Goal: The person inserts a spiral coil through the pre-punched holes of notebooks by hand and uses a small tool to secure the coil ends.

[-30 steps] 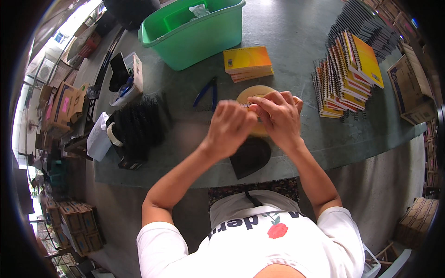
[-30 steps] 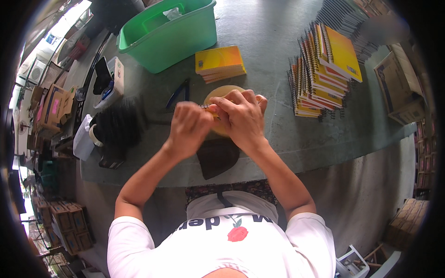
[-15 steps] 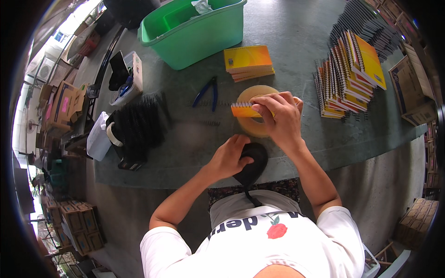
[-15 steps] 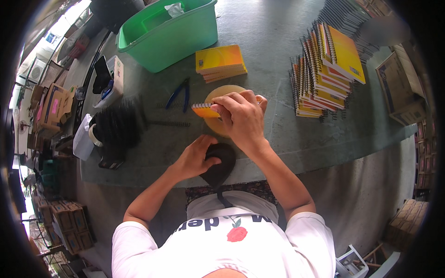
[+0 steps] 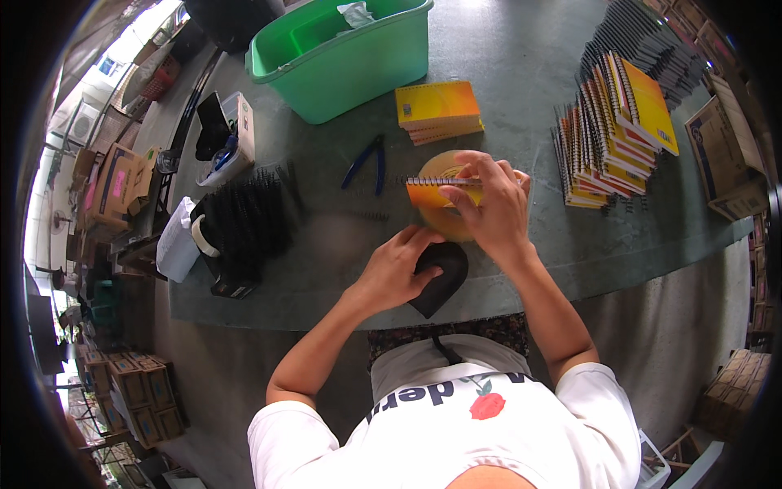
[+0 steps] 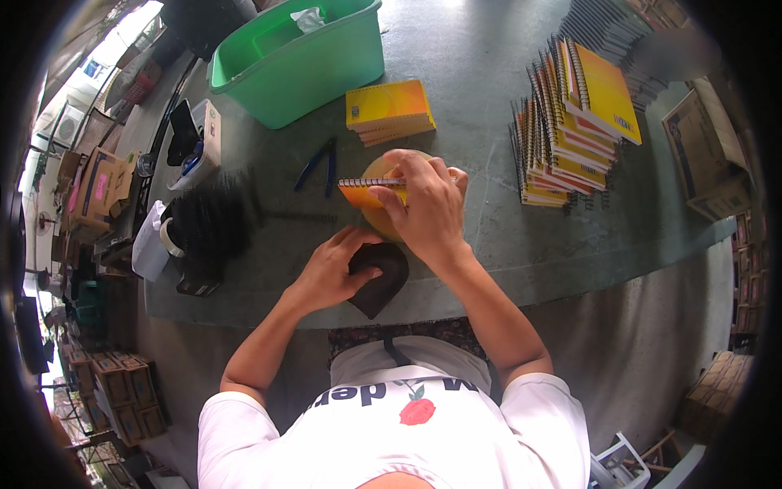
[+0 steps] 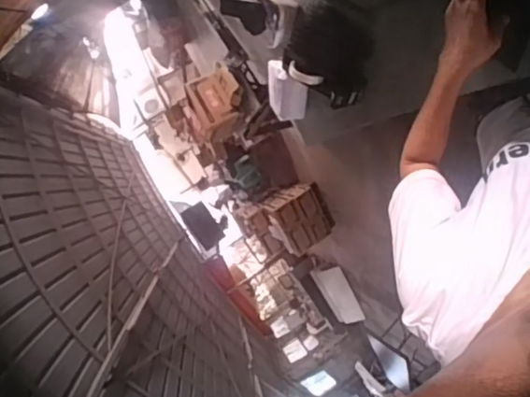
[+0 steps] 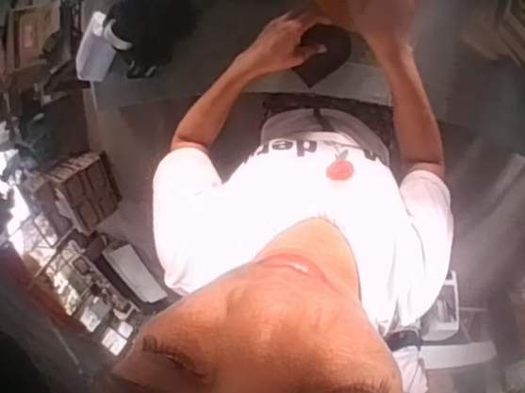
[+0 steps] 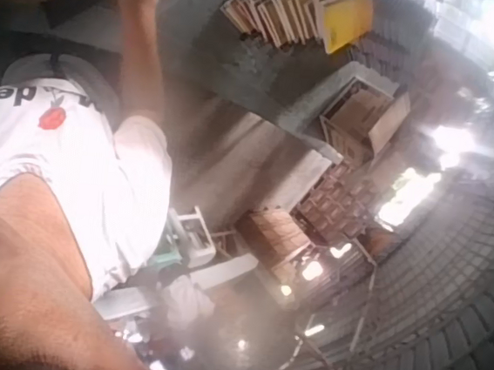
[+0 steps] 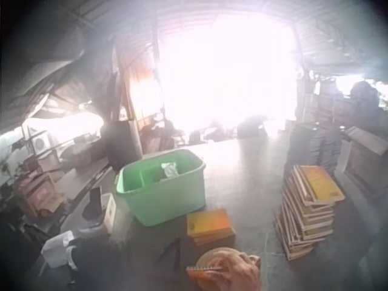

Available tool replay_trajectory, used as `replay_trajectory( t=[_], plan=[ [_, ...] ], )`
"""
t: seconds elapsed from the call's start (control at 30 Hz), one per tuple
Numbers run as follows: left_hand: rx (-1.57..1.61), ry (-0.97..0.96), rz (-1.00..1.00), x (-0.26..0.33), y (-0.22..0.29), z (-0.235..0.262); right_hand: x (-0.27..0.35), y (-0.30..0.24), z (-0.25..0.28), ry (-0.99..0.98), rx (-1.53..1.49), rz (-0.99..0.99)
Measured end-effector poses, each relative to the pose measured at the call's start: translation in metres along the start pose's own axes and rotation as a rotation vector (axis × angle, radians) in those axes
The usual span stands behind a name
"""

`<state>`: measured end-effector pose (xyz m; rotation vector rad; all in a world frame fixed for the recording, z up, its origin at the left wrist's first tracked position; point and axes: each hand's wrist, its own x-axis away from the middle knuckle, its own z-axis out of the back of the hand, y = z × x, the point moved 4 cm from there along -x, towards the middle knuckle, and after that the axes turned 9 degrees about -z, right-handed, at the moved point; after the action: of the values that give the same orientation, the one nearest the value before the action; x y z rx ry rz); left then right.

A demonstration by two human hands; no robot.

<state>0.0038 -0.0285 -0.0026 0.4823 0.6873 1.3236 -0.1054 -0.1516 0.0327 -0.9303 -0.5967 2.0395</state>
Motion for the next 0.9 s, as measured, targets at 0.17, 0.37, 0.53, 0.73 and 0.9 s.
replay_trajectory(
  t=[0.17, 0.37, 0.53, 0.73, 0.9],
  plan=[
    [0.028, 0.047, 0.054, 0.000, 0.005, 0.006, 0.001, 0.006, -0.005, 0.009, -0.020, 0.100],
    [-0.347, 0.550, -0.128, -0.023, 0.028, 0.079, -0.012, 0.018, 0.012, -0.179, -0.285, -0.090],
    [-0.292, 0.227, -0.163, -0.038, 0.033, 0.052, -0.001, 0.071, -0.001, -0.480, -1.142, -0.386],
    [-0.260, 0.145, -0.135, -0.042, 0.022, 0.038, 0.008, 0.066, -0.008, -0.462, -1.062, -0.375],
    [-0.351, 0.563, -0.284, -0.059, 0.047, 0.065, 0.012, 0.071, -0.005, -0.490, -0.878, -0.333]
  ],
)
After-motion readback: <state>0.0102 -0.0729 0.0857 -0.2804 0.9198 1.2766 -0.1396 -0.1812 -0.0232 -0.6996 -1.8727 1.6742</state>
